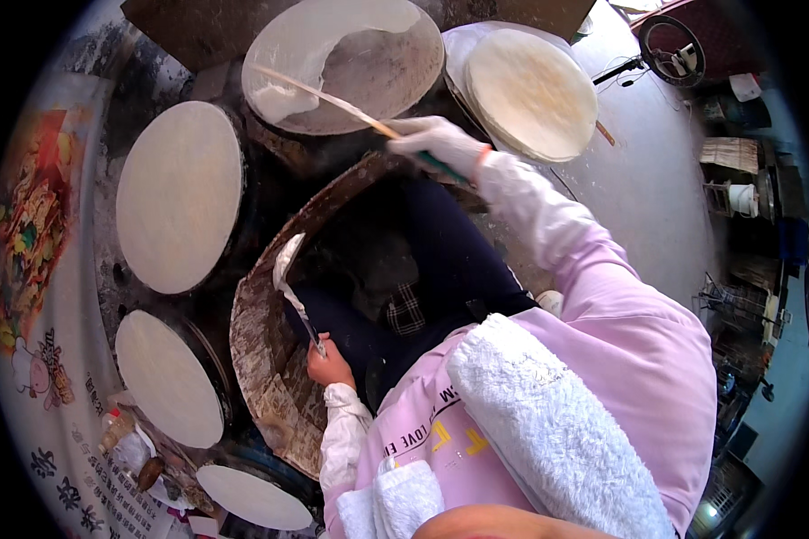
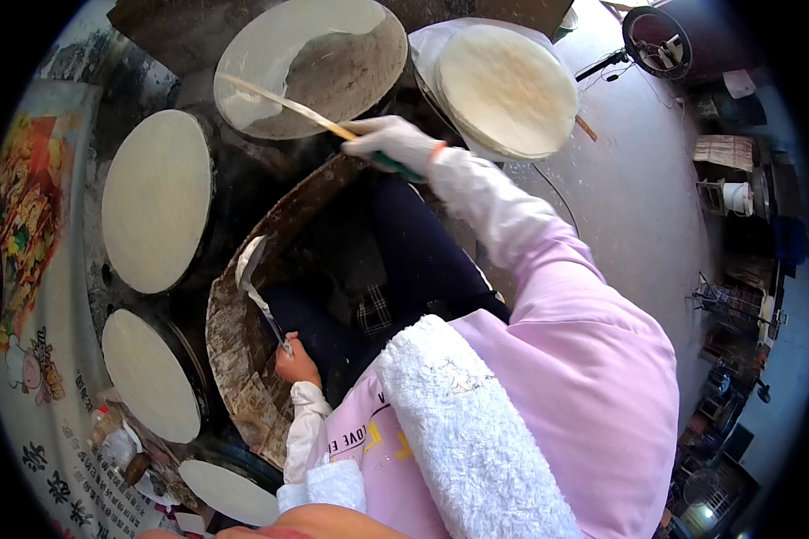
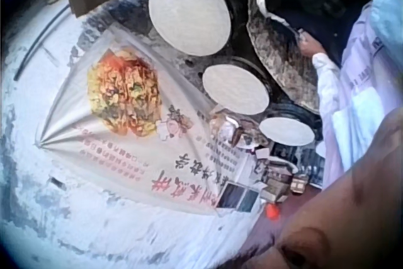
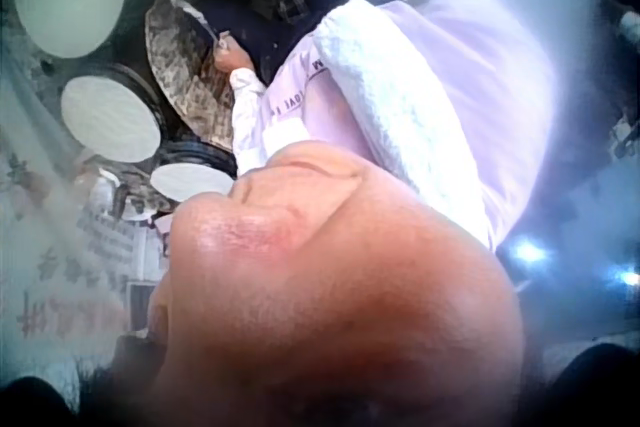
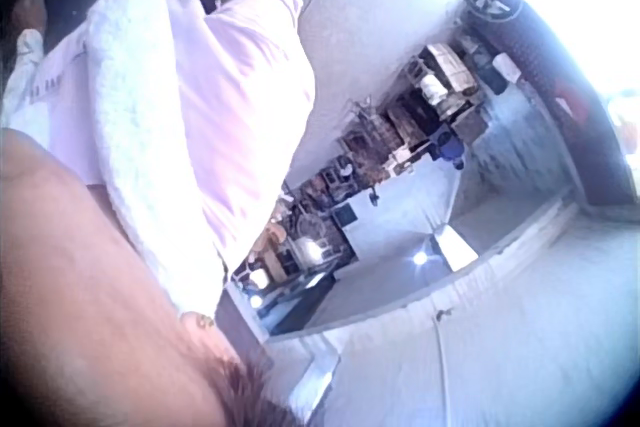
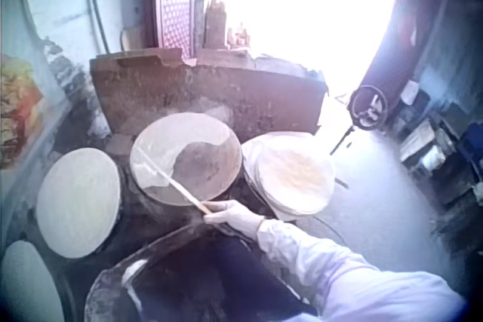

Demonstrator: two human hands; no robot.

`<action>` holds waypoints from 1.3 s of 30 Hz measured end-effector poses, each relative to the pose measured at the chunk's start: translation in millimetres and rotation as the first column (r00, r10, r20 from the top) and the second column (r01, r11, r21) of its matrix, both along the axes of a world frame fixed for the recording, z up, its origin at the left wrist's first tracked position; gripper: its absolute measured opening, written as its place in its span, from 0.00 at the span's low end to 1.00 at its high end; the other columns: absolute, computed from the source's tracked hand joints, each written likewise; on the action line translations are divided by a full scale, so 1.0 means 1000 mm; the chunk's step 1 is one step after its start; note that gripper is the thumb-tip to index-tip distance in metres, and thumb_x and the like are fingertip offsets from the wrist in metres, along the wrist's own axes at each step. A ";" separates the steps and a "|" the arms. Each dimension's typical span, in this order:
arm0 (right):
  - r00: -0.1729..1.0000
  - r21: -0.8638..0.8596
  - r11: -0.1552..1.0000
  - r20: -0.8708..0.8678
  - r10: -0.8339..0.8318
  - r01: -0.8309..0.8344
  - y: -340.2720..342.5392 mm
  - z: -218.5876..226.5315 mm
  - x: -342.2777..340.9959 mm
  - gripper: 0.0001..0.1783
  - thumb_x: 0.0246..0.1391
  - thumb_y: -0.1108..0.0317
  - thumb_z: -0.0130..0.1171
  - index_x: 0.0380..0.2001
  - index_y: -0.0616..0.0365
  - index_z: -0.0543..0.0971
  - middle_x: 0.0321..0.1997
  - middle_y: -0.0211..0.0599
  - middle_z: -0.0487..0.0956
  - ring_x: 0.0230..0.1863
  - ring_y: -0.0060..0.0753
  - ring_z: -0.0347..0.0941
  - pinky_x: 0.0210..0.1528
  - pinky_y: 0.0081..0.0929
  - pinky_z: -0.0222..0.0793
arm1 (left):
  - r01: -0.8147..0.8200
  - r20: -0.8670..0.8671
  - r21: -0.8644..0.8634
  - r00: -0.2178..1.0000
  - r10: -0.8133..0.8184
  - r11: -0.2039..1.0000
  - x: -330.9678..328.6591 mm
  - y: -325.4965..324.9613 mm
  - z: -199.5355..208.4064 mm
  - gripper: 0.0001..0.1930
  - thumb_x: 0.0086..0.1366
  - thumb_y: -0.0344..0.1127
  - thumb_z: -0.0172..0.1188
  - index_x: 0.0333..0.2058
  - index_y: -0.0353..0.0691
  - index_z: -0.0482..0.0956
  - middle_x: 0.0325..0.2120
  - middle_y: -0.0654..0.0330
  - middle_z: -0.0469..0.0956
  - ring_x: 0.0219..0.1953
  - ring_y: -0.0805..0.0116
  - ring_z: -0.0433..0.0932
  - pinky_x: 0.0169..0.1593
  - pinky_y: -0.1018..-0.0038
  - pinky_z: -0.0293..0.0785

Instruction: The person scoops batter from a large metal bowl and pours it onto multiple hot griddles. They use a wooden spreader to distribute the batter into thin, round crepes. The person repeatedly flips the crepes and removes the cooked ones from the pans.

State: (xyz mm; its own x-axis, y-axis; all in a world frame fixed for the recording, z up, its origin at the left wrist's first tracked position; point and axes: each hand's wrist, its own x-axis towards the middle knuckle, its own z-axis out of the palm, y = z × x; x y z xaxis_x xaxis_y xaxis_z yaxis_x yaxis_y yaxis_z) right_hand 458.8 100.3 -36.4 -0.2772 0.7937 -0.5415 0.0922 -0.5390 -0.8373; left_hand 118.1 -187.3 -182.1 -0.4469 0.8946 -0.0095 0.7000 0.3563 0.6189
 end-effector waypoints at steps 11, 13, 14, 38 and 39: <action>0.835 -0.194 0.853 -0.188 -0.517 0.484 -0.104 -0.074 -0.146 0.26 0.60 0.68 0.55 0.62 0.47 0.70 0.22 0.26 0.72 0.15 0.19 0.66 0.15 0.21 0.61 | -0.093 0.113 0.005 0.989 0.092 0.996 -0.022 -0.011 -0.009 0.11 0.63 0.34 0.54 0.32 0.38 0.85 0.30 0.50 0.84 0.33 0.49 0.82 0.37 0.60 0.75; 0.796 -0.164 0.818 -0.190 -0.575 0.551 -0.088 -0.070 -0.172 0.28 0.61 0.68 0.55 0.64 0.44 0.70 0.21 0.24 0.71 0.14 0.18 0.64 0.15 0.20 0.60 | -0.080 0.130 0.000 0.988 0.079 0.997 -0.026 -0.015 -0.011 0.11 0.63 0.34 0.54 0.32 0.39 0.85 0.30 0.51 0.84 0.33 0.50 0.82 0.37 0.60 0.75; 0.819 -0.099 0.859 -0.262 -0.510 0.502 -0.070 -0.078 -0.186 0.27 0.61 0.67 0.56 0.64 0.43 0.71 0.22 0.24 0.72 0.15 0.17 0.64 0.17 0.20 0.60 | -0.070 0.136 0.001 0.988 0.069 0.998 -0.028 -0.015 -0.011 0.11 0.63 0.34 0.54 0.32 0.39 0.86 0.30 0.51 0.84 0.33 0.50 0.82 0.38 0.60 0.75; 0.931 0.043 0.932 -0.082 -0.355 0.359 -0.075 -0.073 -0.148 0.24 0.67 0.59 0.49 0.65 0.38 0.69 0.21 0.29 0.73 0.14 0.24 0.66 0.15 0.26 0.66 | -0.021 0.096 0.036 0.995 0.018 0.999 -0.019 -0.011 -0.002 0.12 0.62 0.35 0.54 0.32 0.40 0.86 0.30 0.49 0.83 0.32 0.49 0.82 0.38 0.60 0.76; 0.920 0.037 0.920 -0.054 -0.387 0.389 -0.081 -0.075 -0.131 0.25 0.67 0.59 0.49 0.66 0.37 0.69 0.21 0.29 0.73 0.14 0.24 0.66 0.15 0.25 0.66 | -0.038 0.081 0.028 0.996 0.036 0.999 -0.016 -0.011 -0.001 0.12 0.62 0.35 0.54 0.31 0.40 0.86 0.30 0.49 0.84 0.32 0.49 0.82 0.38 0.60 0.76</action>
